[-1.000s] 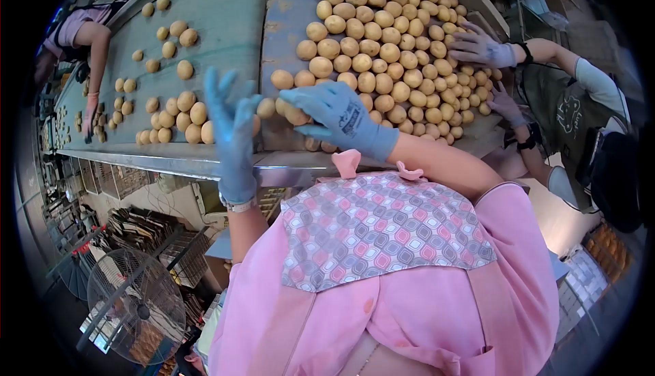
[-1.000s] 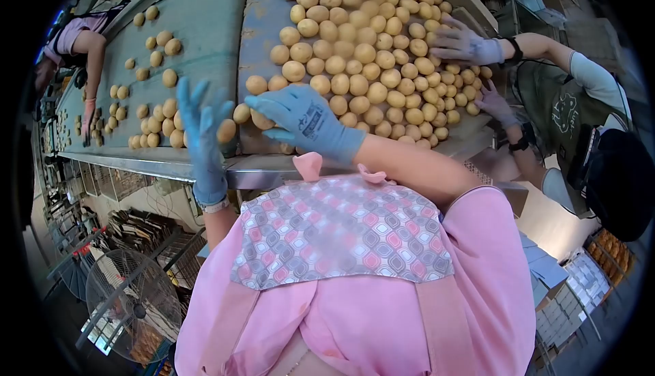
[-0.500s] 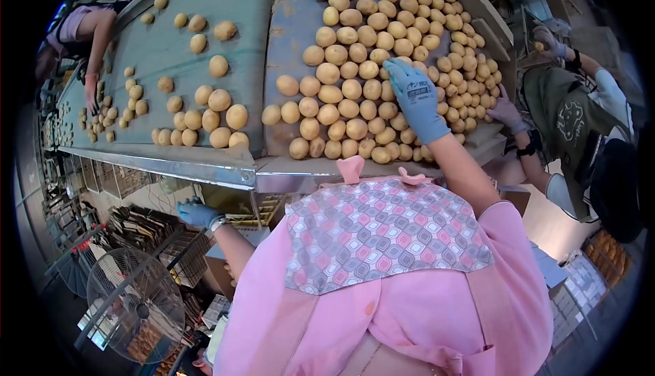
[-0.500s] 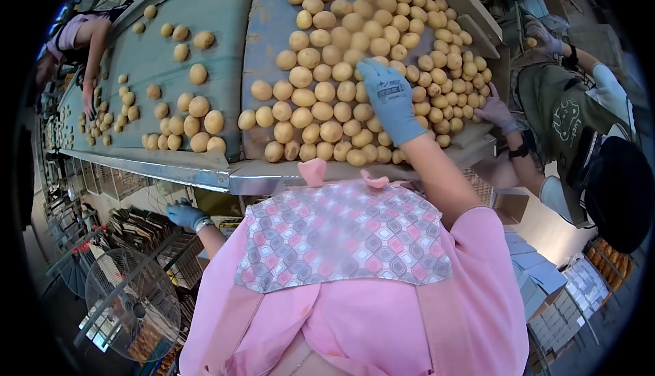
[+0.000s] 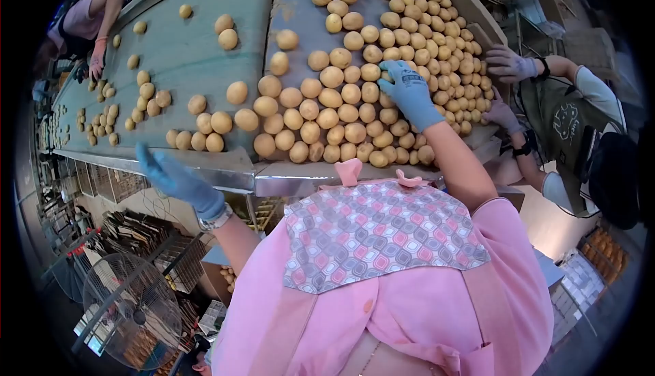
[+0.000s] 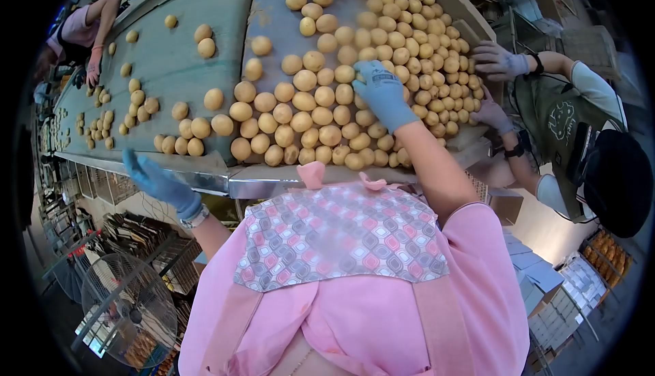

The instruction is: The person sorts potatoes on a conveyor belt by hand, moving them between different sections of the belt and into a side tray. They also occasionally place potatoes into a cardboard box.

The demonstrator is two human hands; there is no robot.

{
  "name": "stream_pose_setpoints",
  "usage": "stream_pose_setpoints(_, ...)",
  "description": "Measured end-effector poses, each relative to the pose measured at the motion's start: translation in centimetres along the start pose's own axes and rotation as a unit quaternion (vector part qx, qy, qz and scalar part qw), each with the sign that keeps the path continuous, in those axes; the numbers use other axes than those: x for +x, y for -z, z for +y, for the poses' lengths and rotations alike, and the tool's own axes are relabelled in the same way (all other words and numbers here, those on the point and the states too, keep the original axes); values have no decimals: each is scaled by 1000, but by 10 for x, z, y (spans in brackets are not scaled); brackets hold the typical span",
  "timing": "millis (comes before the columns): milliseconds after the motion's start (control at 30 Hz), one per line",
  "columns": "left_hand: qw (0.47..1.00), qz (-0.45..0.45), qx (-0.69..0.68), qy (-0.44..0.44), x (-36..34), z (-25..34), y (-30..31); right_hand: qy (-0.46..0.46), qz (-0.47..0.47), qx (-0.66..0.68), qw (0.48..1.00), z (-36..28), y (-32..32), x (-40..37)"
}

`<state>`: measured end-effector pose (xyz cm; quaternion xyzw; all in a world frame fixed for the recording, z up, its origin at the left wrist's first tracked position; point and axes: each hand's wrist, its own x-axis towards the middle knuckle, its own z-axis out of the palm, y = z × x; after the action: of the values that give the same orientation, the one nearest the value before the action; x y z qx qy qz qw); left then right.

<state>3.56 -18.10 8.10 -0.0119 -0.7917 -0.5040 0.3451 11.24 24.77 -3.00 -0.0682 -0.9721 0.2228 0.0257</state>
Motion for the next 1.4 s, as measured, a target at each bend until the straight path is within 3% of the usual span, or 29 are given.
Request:
stream_pose_setpoints(67,990,-130,-23,-38,-15,32,-38,31,76,15,997,-8,9,-10)
stream_pose_setpoints(133,959,-279,-31,24,-39,45,-58,145,135,26,980,-30,23,-26)
stream_pose_setpoints(200,884,-467,-21,21,-44,51,-70,275,-104,-33,955,-26,44,-26)
stream_pose_setpoints(233,840,-541,-1,40,-45,49,-74,332,-224,-59,915,-23,51,-28)
stream_pose_setpoints(267,789,-611,21,59,-45,43,-75,280,-156,-58,945,-13,49,-7)
stream_pose_setpoints(300,733,-674,45,78,-46,36,-75,265,-27,-75,961,6,57,35)
stream_pose_setpoints(333,725,-681,33,96,-51,26,-73,235,99,-84,963,25,66,76)
stream_pose_setpoints(367,724,-683,47,83,-51,30,-73,235,282,-112,923,36,90,108)
stream_pose_setpoints(467,736,-674,61,2,-39,52,-78,219,380,-40,898,-8,92,93)
stream_pose_setpoints(500,781,-619,61,-54,-41,52,-80,262,224,39,938,-29,74,63)
stream_pose_setpoints(533,820,-558,58,-112,-43,51,-85,175,-98,-123,972,-92,75,50)
stream_pose_setpoints(567,852,-492,53,-168,-44,50,-89,365,19,-138,921,-82,30,14)
stream_pose_setpoints(600,856,-448,129,-223,-34,57,-87,446,49,-102,888,-74,1,2)
stream_pose_setpoints(633,889,-399,107,-198,-27,51,-85,525,81,-74,844,-67,-28,-10)
stream_pose_setpoints(700,940,-301,60,-150,-18,39,-85,486,-27,66,871,-78,-48,2)
stream_pose_setpoints(733,949,-274,59,-143,-16,35,-80,408,-34,49,911,-89,-52,11)
stream_pose_setpoints(867,970,-196,39,-141,-17,27,-68,171,156,69,970,-114,-49,29)
stream_pose_setpoints(933,980,-155,-39,-120,-23,34,-71,222,115,81,965,-115,-44,20)
stream_pose_setpoints(1033,906,-400,-60,125,-23,37,-57,295,50,92,950,-87,-24,1)
stream_pose_setpoints(1100,800,-564,-31,204,-20,49,-67,340,6,96,936,-60,-10,-11)
stream_pose_setpoints(1133,732,-643,-10,226,-19,55,-72,337,53,79,937,-33,-9,-2)
stream_pose_setpoints(1233,752,-655,44,-53,-36,33,-78,140,111,38,983,6,14,45)
stream_pose_setpoints(1267,782,-603,64,-141,-32,38,-78,69,105,25,992,10,22,60)
stream_pose_setpoints(1367,838,-422,237,-252,-22,30,-82,30,70,-32,997,15,13,84)
stream_pose_setpoints(1400,878,-379,199,-215,-21,25,-83,22,76,-74,994,6,4,87)
